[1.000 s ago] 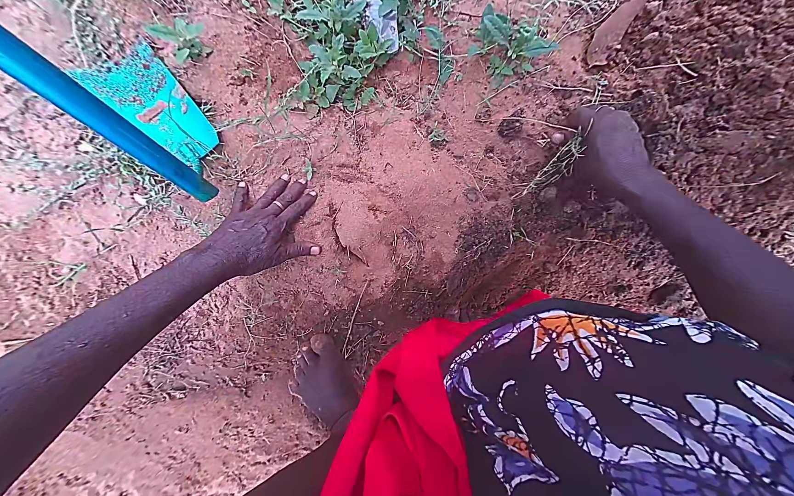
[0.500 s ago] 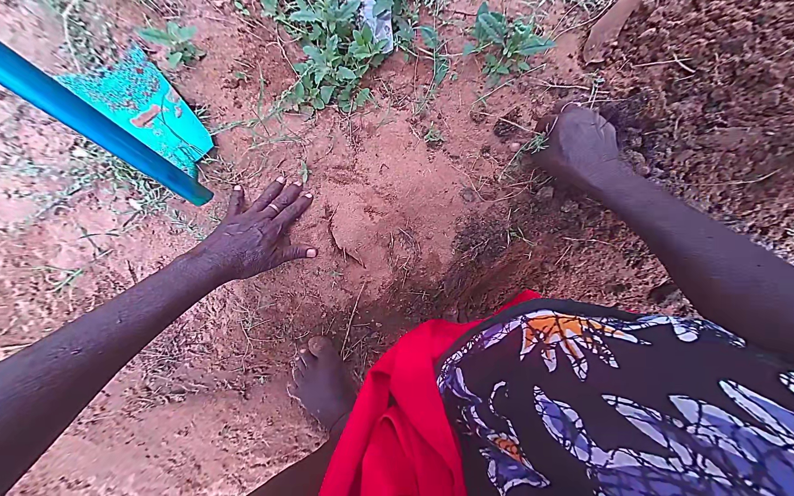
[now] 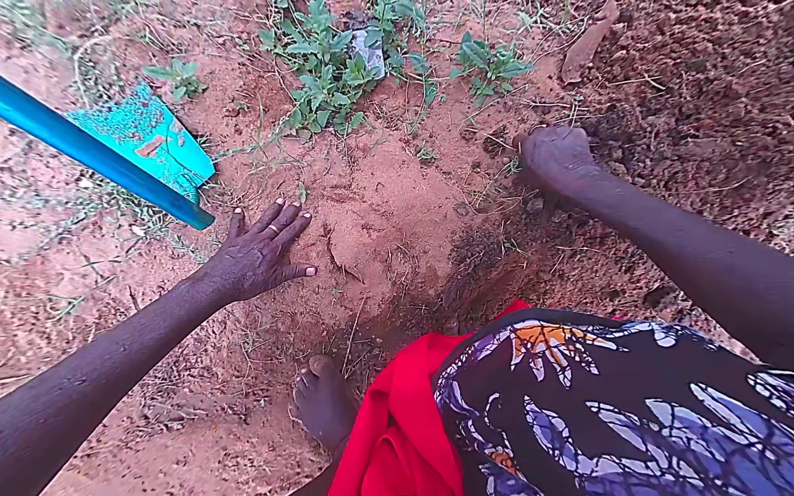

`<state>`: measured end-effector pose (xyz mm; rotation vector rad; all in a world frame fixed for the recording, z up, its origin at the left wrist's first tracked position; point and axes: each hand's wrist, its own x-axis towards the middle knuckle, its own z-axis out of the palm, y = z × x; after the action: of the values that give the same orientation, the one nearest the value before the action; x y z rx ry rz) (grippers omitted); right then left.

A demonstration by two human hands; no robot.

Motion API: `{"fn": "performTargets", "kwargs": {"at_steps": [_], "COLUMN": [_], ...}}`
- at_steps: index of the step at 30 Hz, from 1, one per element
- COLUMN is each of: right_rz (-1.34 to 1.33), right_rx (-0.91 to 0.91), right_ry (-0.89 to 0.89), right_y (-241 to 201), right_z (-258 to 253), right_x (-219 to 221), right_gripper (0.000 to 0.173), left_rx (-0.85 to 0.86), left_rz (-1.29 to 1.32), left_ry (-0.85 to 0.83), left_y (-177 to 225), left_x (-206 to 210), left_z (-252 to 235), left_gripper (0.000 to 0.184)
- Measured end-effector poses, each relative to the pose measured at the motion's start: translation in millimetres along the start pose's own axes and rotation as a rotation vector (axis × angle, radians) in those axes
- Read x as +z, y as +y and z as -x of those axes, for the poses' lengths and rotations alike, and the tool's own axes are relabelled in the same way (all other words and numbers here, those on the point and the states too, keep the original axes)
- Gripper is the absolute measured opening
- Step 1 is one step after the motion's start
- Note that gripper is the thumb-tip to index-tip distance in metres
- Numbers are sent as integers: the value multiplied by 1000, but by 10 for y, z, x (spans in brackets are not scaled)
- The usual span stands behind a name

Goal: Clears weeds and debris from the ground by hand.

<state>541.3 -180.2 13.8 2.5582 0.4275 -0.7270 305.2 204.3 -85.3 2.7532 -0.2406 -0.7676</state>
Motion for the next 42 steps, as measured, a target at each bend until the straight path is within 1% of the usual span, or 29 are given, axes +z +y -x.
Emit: {"fn": "performTargets", "kwargs": {"at_steps": [1,3,6,10,12,14,15,16,17,18,19,21,23,25,28,29,30,34,36,38,40,42], "right_rz": [-11,-39,-42,-60,-122,-173,-181,-192,-218,-249,-288,-392,-488,-537,-452,-428,-412,-402,-391,-339,-340,-370], "right_rx": [-20,-28,-58,-66,-122,-254,-294,-311,-306,-310,-335,-423,-517,-601,-631,-617,-599,-622,-632,-653,-693,-715], "right_ry": [1,8,48,61,136,262,283,273,230,195,182,179,172,182,143,129,118,109,107,53,-47,-127], "right_y": [40,155,292,307,312,288,259,239,226,224,211,117,-58,-291,-624,-707,-771,-850,-853,-860,-845,-806], "right_z": [10,29,125,207,325,537,619,644,611,536,443,214,-46,-338,-671,-730,-773,-852,-855,-849,-854,-886], "right_x": [19,86,168,205,239,252,240,224,198,179,163,106,51,46,65,75,81,78,59,12,-65,-143], "right_gripper": [22,27,21,17,14,11,16,25,31,32,31,21,22,23,42,48,49,30,27,33,42,44], "left_rx": [1,4,12,26,28,33,43,51,58,62,69,88,95,102,97,91,80,78,73,69,59,60], "left_rz": [2,8,5,9,15,29,36,38,40,40,35,15,1,-6,-9,-9,-13,-7,-13,-10,-4,-5], "left_ry": [4,11,20,41,57,70,89,102,110,110,106,124,142,172,192,195,186,159,119,86,72,67], "left_y": [5,8,-7,-11,-14,-25,-28,-33,-41,-42,-47,-60,-49,-17,46,66,82,73,59,65,73,76], "left_x": [1,5,18,41,51,63,83,97,103,108,107,110,121,142,159,164,160,177,133,88,83,78], "left_z": [2,2,-2,15,25,17,19,19,14,12,13,17,21,45,106,128,148,199,191,178,177,180], "left_gripper": [103,102,103,103,104,105,105,105,105,104,103,103,102,97,85,81,78,77,74,73,72,72]}}
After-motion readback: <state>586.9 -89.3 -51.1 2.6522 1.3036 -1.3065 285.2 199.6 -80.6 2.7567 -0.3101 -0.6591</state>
